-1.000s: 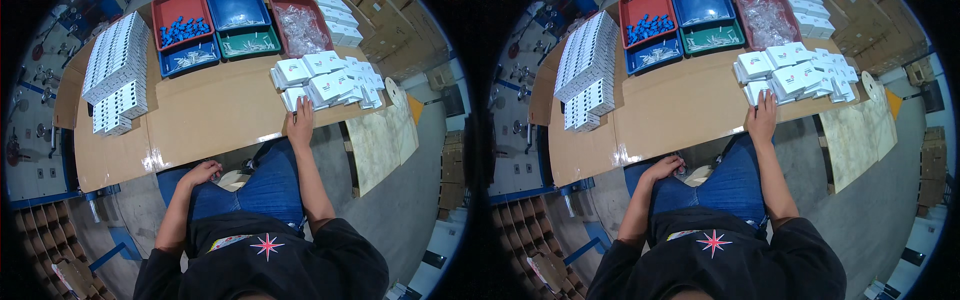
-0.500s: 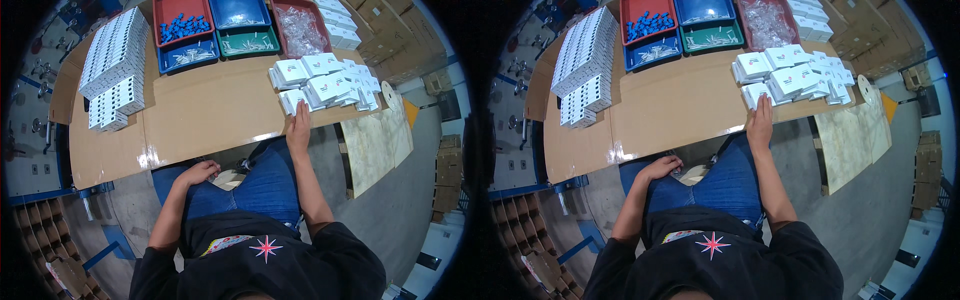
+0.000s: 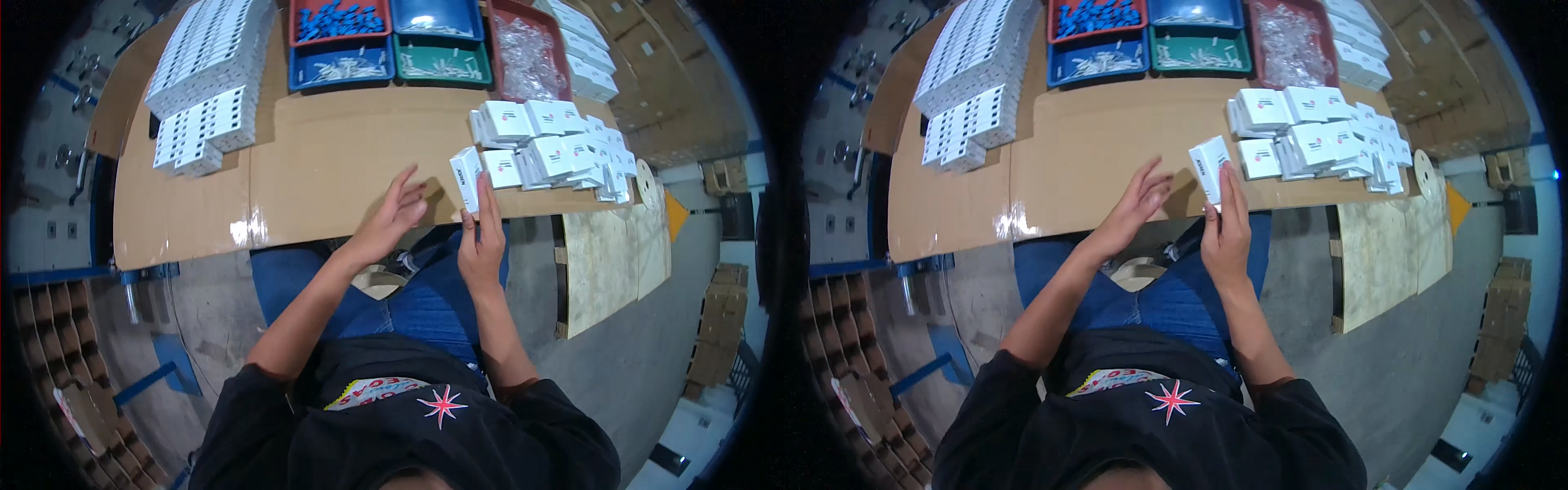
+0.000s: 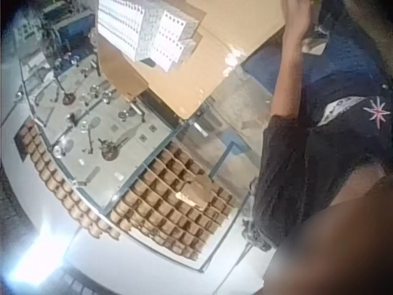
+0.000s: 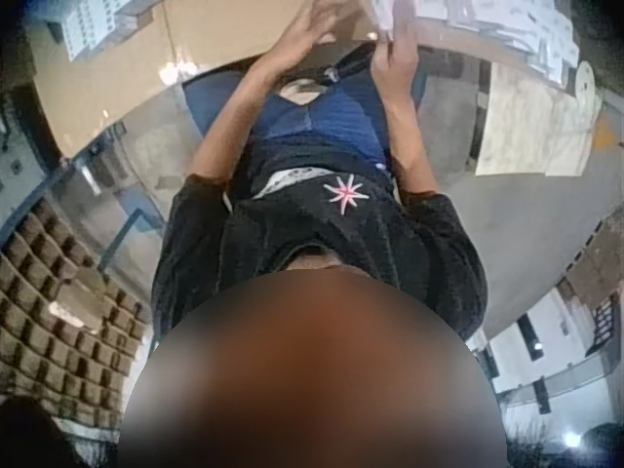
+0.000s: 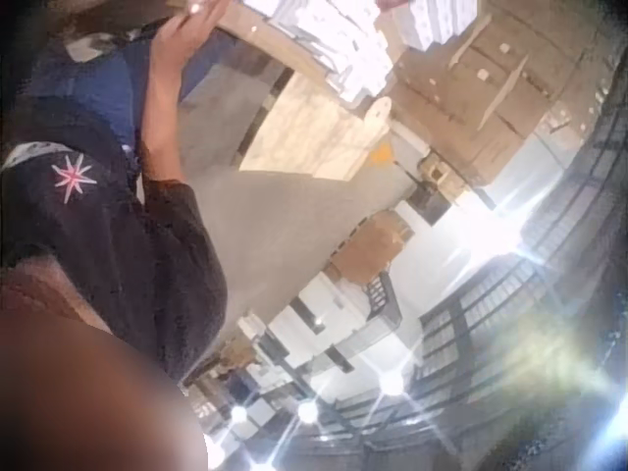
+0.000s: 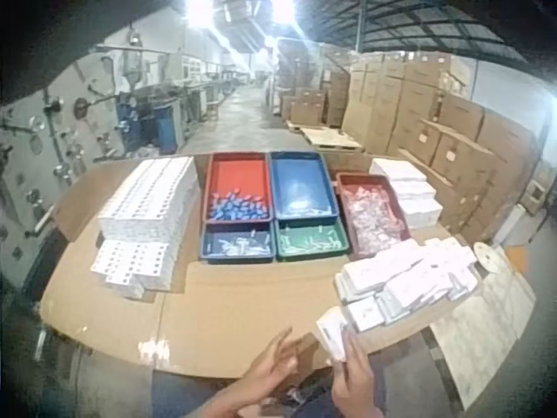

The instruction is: The recorder opens small white boxes to inspect or prepare the contents.

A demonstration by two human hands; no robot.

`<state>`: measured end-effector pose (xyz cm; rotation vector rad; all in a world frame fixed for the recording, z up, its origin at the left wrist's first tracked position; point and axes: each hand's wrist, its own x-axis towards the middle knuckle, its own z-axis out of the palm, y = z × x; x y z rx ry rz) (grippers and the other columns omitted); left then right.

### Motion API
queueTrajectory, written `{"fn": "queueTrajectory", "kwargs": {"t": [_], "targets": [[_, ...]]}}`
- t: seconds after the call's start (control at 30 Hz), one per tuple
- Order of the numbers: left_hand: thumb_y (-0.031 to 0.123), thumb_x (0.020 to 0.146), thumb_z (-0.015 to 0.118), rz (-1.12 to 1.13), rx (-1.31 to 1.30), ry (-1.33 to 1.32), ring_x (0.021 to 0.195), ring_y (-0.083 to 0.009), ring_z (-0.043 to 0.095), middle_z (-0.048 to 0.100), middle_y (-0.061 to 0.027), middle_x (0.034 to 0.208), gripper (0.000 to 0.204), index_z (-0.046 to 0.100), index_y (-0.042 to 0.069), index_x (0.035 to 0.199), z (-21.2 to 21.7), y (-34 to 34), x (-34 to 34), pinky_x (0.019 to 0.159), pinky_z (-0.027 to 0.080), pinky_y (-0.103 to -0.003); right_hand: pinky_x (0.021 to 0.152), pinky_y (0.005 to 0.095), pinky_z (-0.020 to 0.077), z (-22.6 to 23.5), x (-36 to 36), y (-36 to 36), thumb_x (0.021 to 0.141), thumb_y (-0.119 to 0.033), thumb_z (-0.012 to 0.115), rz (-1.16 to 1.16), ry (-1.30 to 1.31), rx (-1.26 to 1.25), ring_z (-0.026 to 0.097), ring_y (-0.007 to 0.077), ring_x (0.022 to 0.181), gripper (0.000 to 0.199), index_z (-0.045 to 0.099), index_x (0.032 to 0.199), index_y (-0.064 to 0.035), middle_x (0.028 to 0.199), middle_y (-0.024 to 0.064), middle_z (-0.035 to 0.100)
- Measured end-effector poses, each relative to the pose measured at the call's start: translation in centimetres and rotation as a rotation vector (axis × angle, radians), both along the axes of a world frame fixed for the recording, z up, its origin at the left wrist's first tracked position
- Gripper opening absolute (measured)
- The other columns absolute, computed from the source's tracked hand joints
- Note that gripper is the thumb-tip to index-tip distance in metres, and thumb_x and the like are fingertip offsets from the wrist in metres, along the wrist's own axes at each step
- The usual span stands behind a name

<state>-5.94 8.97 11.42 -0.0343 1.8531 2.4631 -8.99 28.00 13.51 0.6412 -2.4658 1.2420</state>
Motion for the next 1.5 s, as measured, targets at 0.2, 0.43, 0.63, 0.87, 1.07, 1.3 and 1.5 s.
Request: {"fn": "queueTrajectory", "kwargs": {"t": [0.2, 0.43, 0.63, 0.87, 1.07, 1.3, 1.5], "targets": [[0.050, 0.107, 0.049, 0.198, 0.297, 0.051, 0.133, -0.0230, 0.051, 0.055, -0.0152, 0.141, 0.067, 0.033, 0.010, 0.158, 1.3, 1.0, -0.1, 0.112, 0.041, -0.038, 0.112, 0.0444, 0.0416, 0.2, 3.6, -4.3, 0.092, -0.008, 0.070, 0.315, -0.024, -0.017, 0.053, 0.0386, 0.136, 0.060, 0.051, 0.147, 0.0019, 0.153, 0.0218, 0.050], [0.034, 0.094, 0.075, 0.268, 0.187, 0.279, 0.133, -0.0236, 0.051, 0.051, -0.0149, 0.143, 0.078, 0.036, 0.005, 0.154, 1.3, -1.7, 3.3, 0.112, 0.041, -0.038, 0.116, 0.0450, 0.0390, 1.6, 2.4, -5.3, 0.090, -0.010, 0.067, 0.413, -0.095, -0.204, 0.048, 0.0355, 0.143, 0.057, 0.053, 0.144, 0.0013, 0.153, 0.0225, 0.049], [0.017, 0.080, 0.088, 0.369, -0.110, 0.441, 0.138, -0.0271, 0.050, 0.049, -0.0166, 0.147, 0.099, 0.029, 0.000, 0.157, 2.1, -1.8, 4.6, 0.115, 0.040, -0.039, 0.112, 0.0395, 0.0421, 2.0, 2.6, -7.8, 0.106, -0.022, 0.053, 0.384, -0.567, -0.638, 0.048, 0.0255, 0.140, 0.048, 0.047, 0.150, -0.0007, 0.150, 0.0156, 0.053], [0.000, 0.085, 0.072, 0.328, -0.198, 0.480, 0.133, -0.0275, 0.057, 0.055, -0.0178, 0.148, 0.081, 0.033, 0.001, 0.157, 1.9, -2.0, 4.5, 0.110, 0.046, -0.038, 0.099, 0.0298, 0.0492, 3.5, 2.2, -7.2, 0.110, -0.039, 0.051, 0.387, -1.031, -0.707, 0.059, 0.0133, 0.116, 0.054, 0.049, 0.147, -0.0001, 0.128, 0.0077, 0.063], [-0.001, 0.082, 0.071, 0.302, -0.457, 0.509, 0.129, -0.0313, 0.061, 0.052, -0.0177, 0.152, 0.074, 0.046, 0.003, 0.151, 2.3, -3.0, 3.7, 0.106, 0.051, -0.039, 0.093, 0.0277, 0.0515, 4.6, 2.2, -7.0, 0.099, -0.011, 0.067, 0.448, -0.976, -0.657, 0.060, 0.0126, 0.110, 0.054, 0.047, 0.148, -0.0017, 0.127, 0.0064, 0.061], [-0.001, 0.082, 0.073, 0.344, -0.471, 0.395, 0.116, -0.0330, 0.070, 0.065, -0.0195, 0.137, 0.067, 0.056, 0.005, 0.146, 3.4, -2.5, 5.5, 0.096, 0.056, -0.038, 0.101, 0.0337, 0.0521, 4.7, 1.5, -7.1, 0.082, 0.002, 0.084, 0.441, -0.865, -0.731, 0.059, 0.0162, 0.116, 0.075, 0.047, 0.147, -0.0032, 0.130, 0.0070, 0.058], [-0.005, 0.082, 0.071, 0.410, -0.428, 0.342, 0.115, -0.0336, 0.071, 0.065, -0.0229, 0.137, 0.064, 0.058, 0.003, 0.144, 3.6, -1.8, 6.6, 0.096, 0.056, -0.038, 0.115, 0.0400, 0.0444, 5.1, 1.9, -7.5, 0.075, -0.009, 0.093, 0.512, -0.794, -0.708, 0.049, 0.0297, 0.142, 0.092, 0.042, 0.152, -0.0018, 0.148, 0.0190, 0.053]]}}
